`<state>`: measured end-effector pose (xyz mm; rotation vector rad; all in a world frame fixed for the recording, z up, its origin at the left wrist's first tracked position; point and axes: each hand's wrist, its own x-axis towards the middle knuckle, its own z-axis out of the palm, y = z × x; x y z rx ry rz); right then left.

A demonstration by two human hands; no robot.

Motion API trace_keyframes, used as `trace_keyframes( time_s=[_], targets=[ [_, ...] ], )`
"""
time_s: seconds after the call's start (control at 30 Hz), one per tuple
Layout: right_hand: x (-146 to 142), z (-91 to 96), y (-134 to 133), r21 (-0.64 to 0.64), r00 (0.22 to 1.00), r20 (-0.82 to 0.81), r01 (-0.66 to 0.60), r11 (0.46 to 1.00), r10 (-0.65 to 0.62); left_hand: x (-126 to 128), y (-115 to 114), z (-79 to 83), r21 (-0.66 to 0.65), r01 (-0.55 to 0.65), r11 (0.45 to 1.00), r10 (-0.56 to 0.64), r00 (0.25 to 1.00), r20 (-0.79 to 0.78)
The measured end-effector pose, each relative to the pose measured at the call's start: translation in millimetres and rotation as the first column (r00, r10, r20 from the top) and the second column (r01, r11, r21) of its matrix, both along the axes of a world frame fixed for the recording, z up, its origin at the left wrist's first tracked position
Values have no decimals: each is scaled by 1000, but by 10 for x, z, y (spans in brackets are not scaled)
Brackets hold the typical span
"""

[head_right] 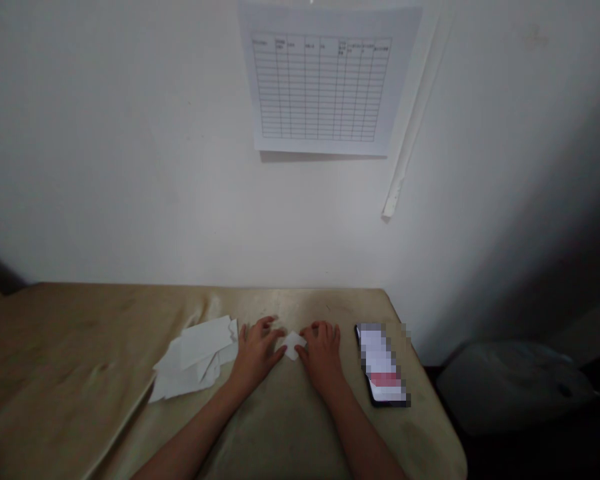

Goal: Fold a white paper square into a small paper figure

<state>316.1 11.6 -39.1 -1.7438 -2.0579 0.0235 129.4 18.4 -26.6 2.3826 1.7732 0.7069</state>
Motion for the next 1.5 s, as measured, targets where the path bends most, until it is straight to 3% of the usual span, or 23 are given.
trace_keyframes(
  time_s=[0.2,0.67,1.13,1.5],
  targets=[
    [-5,-11,-19,-16,998,4,-66,998,66,38,-9,-21,4,33,999,-32,995,-93],
    [7,90,27,-94,996,63,-63,994,69,25,7,57,76,38,996,-23,983,-184],
    [24,167,-27,15,999,25,26,1000,-26,-107,-25,95,65,76,995,-70,994,-88],
    [52,56,-19,31,998,-39,59,998,-58,-145,36,-2,15,128,992,-128,992,-5]
  ],
)
